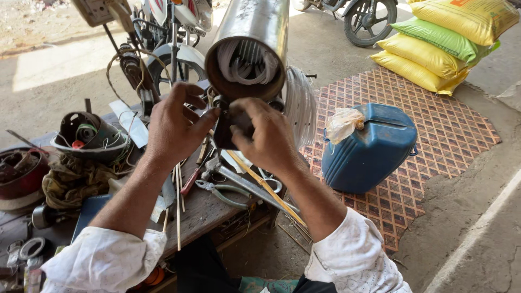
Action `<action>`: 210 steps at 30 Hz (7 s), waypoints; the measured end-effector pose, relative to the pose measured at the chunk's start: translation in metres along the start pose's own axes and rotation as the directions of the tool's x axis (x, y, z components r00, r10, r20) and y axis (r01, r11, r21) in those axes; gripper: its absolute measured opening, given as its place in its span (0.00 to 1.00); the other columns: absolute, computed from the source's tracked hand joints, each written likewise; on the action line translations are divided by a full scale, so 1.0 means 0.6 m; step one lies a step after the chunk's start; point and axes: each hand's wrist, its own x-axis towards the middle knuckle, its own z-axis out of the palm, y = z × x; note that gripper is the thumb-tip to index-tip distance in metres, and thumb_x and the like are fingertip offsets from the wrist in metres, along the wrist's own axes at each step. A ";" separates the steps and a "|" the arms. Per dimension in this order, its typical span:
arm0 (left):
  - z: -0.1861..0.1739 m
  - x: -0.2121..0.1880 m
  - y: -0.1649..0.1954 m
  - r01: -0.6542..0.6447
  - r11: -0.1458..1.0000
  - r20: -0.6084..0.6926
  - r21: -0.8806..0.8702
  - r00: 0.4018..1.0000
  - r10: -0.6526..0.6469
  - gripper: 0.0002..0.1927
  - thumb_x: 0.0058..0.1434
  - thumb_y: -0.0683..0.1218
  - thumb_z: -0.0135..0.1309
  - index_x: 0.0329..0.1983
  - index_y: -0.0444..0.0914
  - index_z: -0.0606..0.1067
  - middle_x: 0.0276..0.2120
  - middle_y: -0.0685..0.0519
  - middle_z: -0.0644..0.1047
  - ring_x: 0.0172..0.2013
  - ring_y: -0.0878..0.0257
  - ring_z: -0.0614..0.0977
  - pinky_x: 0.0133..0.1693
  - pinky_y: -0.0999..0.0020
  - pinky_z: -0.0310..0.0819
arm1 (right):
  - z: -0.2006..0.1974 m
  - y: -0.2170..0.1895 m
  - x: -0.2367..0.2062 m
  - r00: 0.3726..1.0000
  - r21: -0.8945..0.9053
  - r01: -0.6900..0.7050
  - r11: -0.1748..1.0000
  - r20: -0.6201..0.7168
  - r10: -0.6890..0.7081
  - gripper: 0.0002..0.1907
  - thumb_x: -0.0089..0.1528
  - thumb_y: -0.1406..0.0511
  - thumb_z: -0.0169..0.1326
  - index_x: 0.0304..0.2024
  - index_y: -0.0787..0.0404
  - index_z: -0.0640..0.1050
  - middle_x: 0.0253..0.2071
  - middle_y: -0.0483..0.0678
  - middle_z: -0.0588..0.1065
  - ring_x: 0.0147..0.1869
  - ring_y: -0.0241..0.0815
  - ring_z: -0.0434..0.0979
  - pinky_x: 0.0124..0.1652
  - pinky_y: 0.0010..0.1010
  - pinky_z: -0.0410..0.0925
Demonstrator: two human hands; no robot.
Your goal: The person works on a cylindrical electric motor housing filled with white enameled wire coils. They tap components inside the housing with a mallet, rearrange and press the wire coils by hand, twist wire ends, and use pliers to cut and adjust the wire leads.
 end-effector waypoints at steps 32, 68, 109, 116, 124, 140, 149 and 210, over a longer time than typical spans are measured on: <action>0.181 -0.168 -0.305 0.116 0.952 0.035 0.283 0.991 -0.131 0.07 0.57 0.44 0.60 0.38 0.42 0.84 0.37 0.49 0.82 0.42 0.48 0.82 0.44 0.53 0.76 | 0.045 0.063 -0.316 0.861 -0.615 -0.133 0.777 0.316 0.398 0.26 0.59 0.64 0.62 0.60 0.60 0.75 0.60 0.55 0.70 0.61 0.58 0.72 0.57 0.50 0.68; 0.213 -0.100 -0.361 0.329 0.767 0.240 0.551 0.818 -0.523 0.14 0.59 0.53 0.63 0.39 0.39 0.83 0.41 0.42 0.82 0.42 0.47 0.85 0.43 0.53 0.80 | 0.107 0.038 -0.269 0.897 -0.429 0.008 0.903 0.402 0.182 0.22 0.63 0.54 0.62 0.53 0.61 0.81 0.54 0.55 0.77 0.60 0.51 0.74 0.60 0.49 0.62; 0.065 -0.285 -0.117 0.532 0.499 0.213 -0.684 0.800 -0.562 0.11 0.65 0.37 0.58 0.50 0.33 0.81 0.34 0.53 0.83 0.31 0.70 0.81 0.33 0.73 0.79 | 0.126 0.035 -0.319 0.777 0.770 -0.615 0.169 0.556 0.296 0.17 0.64 0.56 0.66 0.44 0.61 0.79 0.77 0.52 0.59 0.74 0.45 0.65 0.66 0.45 0.67; 0.035 -0.289 -0.090 0.571 0.582 0.097 -0.578 0.757 -0.647 0.09 0.64 0.39 0.60 0.47 0.35 0.82 0.32 0.56 0.84 0.29 0.73 0.80 0.30 0.76 0.75 | 0.128 0.000 -0.336 0.742 0.793 -0.596 -0.128 0.605 0.290 0.24 0.59 0.55 0.66 0.56 0.54 0.81 0.74 0.54 0.59 0.79 0.54 0.58 0.66 0.55 0.62; 0.034 -0.291 -0.056 0.614 0.579 0.226 -0.537 0.765 -0.603 0.09 0.62 0.39 0.61 0.45 0.34 0.83 0.28 0.55 0.83 0.27 0.73 0.79 0.29 0.77 0.76 | 0.122 0.028 -0.327 0.737 0.707 -0.676 0.206 0.645 0.202 0.11 0.50 0.64 0.67 0.28 0.59 0.76 0.76 0.58 0.62 0.83 0.59 0.55 0.73 0.56 0.56; 0.033 -0.292 -0.036 0.462 0.830 0.165 -0.312 0.887 -0.431 0.10 0.58 0.39 0.63 0.43 0.35 0.83 0.33 0.50 0.86 0.33 0.69 0.86 0.37 0.71 0.81 | 0.109 0.020 -0.311 0.723 0.354 -0.629 0.692 0.593 0.354 0.17 0.59 0.58 0.61 0.45 0.61 0.79 0.65 0.51 0.68 0.46 0.41 0.73 0.40 0.34 0.69; 0.049 -0.298 -0.047 0.477 0.815 0.153 -0.330 0.879 -0.452 0.10 0.60 0.39 0.61 0.44 0.35 0.83 0.34 0.51 0.86 0.33 0.67 0.86 0.37 0.71 0.81 | 0.132 0.010 -0.323 0.833 0.264 -0.491 0.830 0.423 0.358 0.16 0.67 0.54 0.56 0.45 0.60 0.78 0.29 0.43 0.69 0.32 0.30 0.66 0.33 0.27 0.63; 0.075 -0.317 -0.103 0.396 0.283 0.091 -0.873 0.704 -0.705 0.16 0.65 0.39 0.58 0.54 0.32 0.72 0.33 0.48 0.82 0.31 0.63 0.86 0.31 0.69 0.83 | 0.095 0.023 -0.316 0.964 -0.543 0.225 0.809 0.243 -0.106 0.17 0.61 0.58 0.64 0.50 0.58 0.85 0.66 0.54 0.68 0.65 0.55 0.62 0.64 0.57 0.53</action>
